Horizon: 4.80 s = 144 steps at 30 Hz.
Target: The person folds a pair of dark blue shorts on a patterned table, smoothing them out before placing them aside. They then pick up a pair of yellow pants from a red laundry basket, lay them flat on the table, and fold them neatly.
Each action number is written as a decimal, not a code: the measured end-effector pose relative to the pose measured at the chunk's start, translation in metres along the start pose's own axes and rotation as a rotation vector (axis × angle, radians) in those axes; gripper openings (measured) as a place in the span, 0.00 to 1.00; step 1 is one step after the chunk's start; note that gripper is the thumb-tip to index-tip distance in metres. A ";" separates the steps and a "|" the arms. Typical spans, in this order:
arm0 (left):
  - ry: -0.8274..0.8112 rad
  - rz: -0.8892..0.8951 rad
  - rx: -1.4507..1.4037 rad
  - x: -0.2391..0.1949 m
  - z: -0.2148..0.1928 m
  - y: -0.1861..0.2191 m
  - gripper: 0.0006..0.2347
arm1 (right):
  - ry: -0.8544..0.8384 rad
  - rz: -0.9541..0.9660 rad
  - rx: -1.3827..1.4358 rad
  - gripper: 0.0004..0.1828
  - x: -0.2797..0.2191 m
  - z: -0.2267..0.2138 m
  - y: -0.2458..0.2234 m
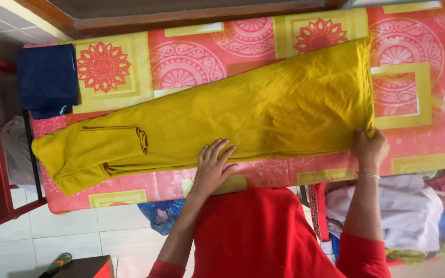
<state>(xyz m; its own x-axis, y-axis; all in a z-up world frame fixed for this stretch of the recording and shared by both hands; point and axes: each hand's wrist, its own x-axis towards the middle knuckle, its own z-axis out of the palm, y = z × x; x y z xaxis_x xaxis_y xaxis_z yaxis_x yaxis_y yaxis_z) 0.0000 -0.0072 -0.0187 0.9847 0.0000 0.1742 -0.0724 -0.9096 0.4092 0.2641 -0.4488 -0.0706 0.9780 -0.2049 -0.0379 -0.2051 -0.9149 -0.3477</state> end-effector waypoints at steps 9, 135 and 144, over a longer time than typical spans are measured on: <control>-0.040 0.117 0.032 0.014 0.018 0.017 0.20 | -0.037 0.091 0.278 0.16 -0.015 -0.054 0.051; 0.362 -0.591 0.132 -0.045 -0.019 -0.006 0.14 | 0.256 -0.894 0.158 0.05 0.101 -0.059 0.020; 0.294 -0.404 0.227 -0.021 -0.028 -0.011 0.06 | -0.016 -0.982 -0.365 0.26 0.206 -0.081 0.120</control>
<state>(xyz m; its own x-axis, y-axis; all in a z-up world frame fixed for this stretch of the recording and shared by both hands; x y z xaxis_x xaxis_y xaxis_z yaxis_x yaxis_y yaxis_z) -0.0246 0.0143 -0.0017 0.8389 0.4546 0.2992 0.3707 -0.8799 0.2973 0.4384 -0.6289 -0.0442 0.7202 0.6873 0.0946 0.6837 -0.7263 0.0714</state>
